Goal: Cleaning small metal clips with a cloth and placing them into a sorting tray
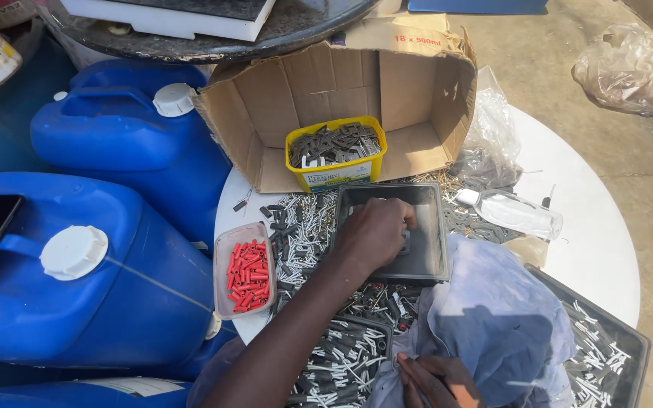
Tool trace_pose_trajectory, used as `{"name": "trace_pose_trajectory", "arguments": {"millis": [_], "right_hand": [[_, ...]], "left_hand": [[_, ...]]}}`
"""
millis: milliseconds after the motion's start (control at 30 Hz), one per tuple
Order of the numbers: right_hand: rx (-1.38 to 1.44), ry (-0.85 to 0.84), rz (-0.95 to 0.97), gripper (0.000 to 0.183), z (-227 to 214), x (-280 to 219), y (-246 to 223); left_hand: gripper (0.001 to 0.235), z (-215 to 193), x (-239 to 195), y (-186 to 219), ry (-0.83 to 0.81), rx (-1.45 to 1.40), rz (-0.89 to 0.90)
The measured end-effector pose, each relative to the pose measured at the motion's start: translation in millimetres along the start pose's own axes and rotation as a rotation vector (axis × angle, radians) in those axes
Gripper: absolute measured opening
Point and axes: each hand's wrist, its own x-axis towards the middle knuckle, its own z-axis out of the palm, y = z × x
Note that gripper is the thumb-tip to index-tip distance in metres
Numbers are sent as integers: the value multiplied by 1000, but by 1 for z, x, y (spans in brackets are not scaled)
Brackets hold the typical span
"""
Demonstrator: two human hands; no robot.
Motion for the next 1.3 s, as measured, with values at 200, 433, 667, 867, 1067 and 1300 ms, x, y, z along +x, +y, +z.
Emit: {"name": "trace_pose_trajectory", "arguments": {"millis": [200,433,667,867,1067,1300], "right_hand": [[-73,-31,56,37,43,-52,78],[210,-219,498,19,1,-52,129],[458,-87,-157,16,-36,56,34],[663,127,207,43,-112,136,-9],[-186,-331,12,52,-73,225,185],[-301,-746,182,91,-44,240,242]], "left_hand": [[26,-52,-15,-11,238,1,192],[38,-39,-145,7,346,-488,130],[34,89,-164,-16,212,-977,298],[24,135,-137,-62,-196,-1370,-149],[46,153,-151,-26,502,-1410,-477],[35,157,-159,-22,498,-1425,-479]]}}
